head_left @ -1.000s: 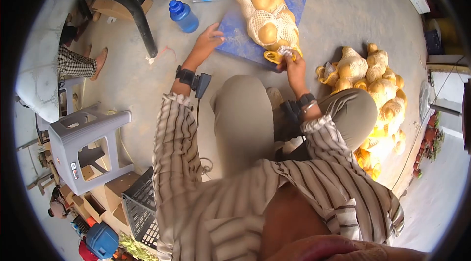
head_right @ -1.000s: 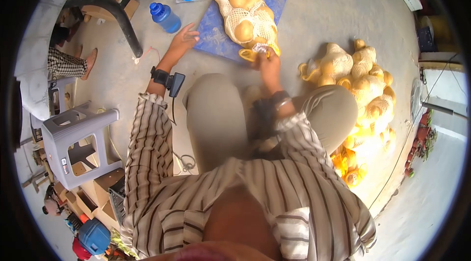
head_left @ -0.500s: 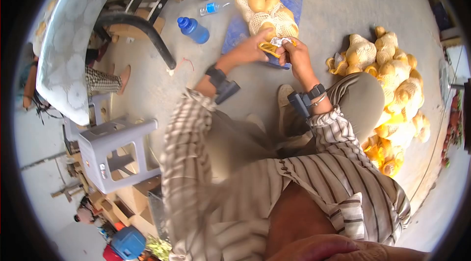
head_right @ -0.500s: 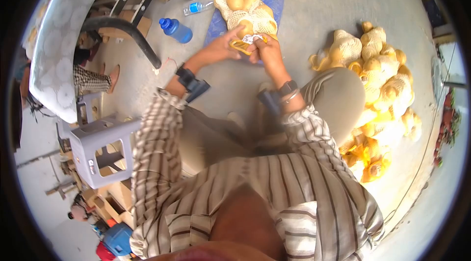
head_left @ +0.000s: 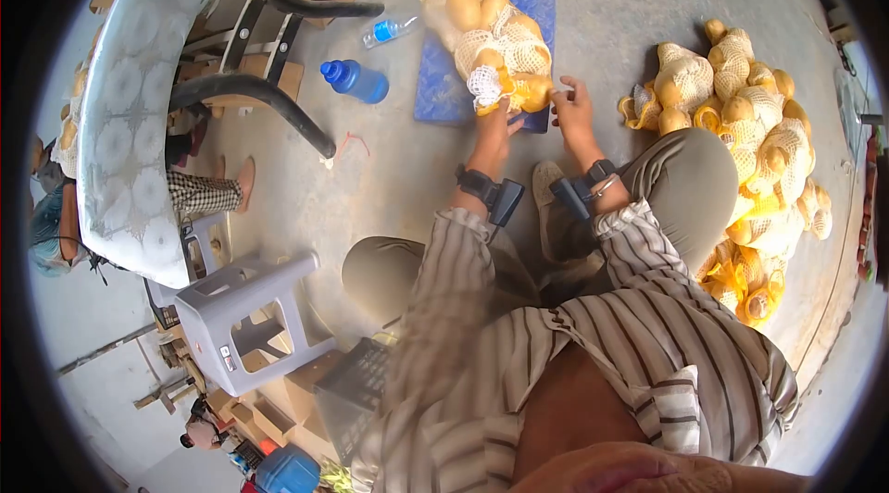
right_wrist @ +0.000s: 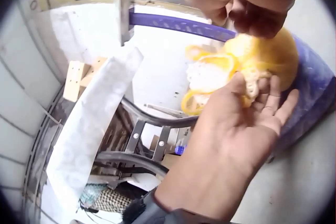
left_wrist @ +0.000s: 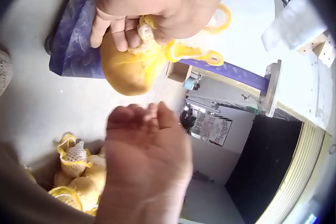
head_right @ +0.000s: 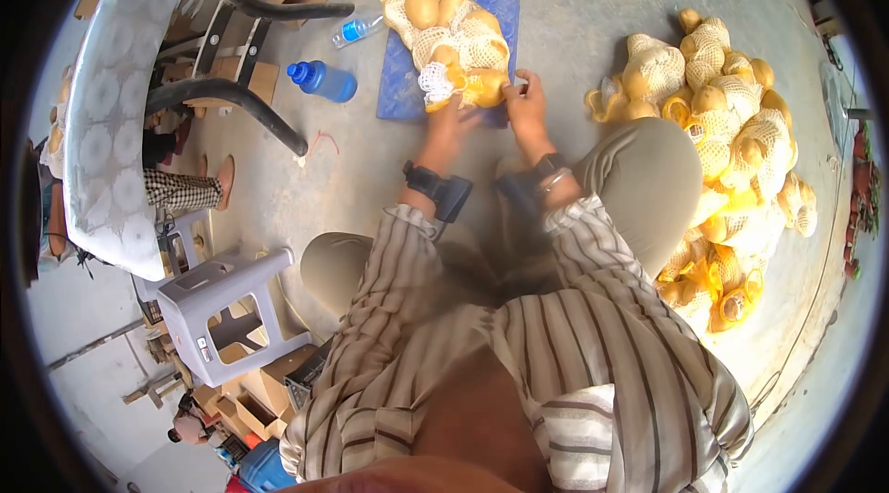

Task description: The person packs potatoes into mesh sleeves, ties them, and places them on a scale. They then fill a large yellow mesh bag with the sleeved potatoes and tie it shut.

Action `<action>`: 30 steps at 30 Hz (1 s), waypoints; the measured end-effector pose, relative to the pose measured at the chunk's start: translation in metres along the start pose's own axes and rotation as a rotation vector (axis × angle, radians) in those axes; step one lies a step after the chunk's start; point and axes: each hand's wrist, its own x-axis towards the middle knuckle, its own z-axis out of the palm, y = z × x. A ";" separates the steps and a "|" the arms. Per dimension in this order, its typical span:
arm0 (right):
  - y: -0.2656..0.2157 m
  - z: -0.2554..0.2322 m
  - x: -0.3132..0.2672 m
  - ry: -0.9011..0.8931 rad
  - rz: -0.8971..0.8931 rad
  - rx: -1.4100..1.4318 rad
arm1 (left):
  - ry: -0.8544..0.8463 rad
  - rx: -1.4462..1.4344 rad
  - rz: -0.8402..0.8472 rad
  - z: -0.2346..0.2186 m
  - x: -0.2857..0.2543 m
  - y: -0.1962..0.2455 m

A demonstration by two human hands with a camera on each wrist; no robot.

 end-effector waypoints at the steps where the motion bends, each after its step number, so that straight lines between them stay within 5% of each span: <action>1: 0.017 0.000 0.008 -0.069 0.025 0.019 | 0.033 -0.006 -0.009 -0.001 0.007 0.000; 2: 0.036 0.007 0.012 -0.068 0.024 0.017 | 0.032 -0.008 -0.010 -0.003 0.013 0.000; 4: 0.045 0.020 0.013 0.002 -0.269 -0.149 | 0.122 0.029 0.030 -0.006 0.024 0.004; 9: 0.044 0.039 0.032 -0.015 -0.254 -0.125 | 0.234 0.316 0.233 -0.015 0.058 0.023; 11: 0.034 0.049 0.030 -0.100 -0.072 0.016 | 0.249 0.441 0.301 -0.020 0.067 0.037; 15: 0.055 0.060 0.033 -0.135 -0.277 -0.099 | 0.198 0.320 0.269 -0.040 0.081 0.051; 17: 0.039 0.054 0.011 -0.205 -0.020 0.075 | 0.082 0.166 0.038 -0.039 0.055 0.056; 20: 0.050 0.044 0.011 -0.209 0.128 0.106 | -0.157 -0.093 -0.014 -0.050 0.036 0.036; 21: 0.050 0.039 0.008 -0.209 0.134 0.099 | -0.239 -0.009 0.167 -0.044 0.018 0.028; 24: 0.046 0.021 0.000 -0.161 0.263 0.154 | -0.205 -0.313 0.024 -0.056 0.030 -0.015; 25: 0.046 0.017 -0.005 -0.160 0.297 0.175 | -0.047 -0.383 -0.093 -0.041 0.020 -0.009; 30: 0.056 0.012 -0.016 -0.139 0.331 0.203 | 0.038 -0.442 -0.074 -0.037 -0.007 -0.032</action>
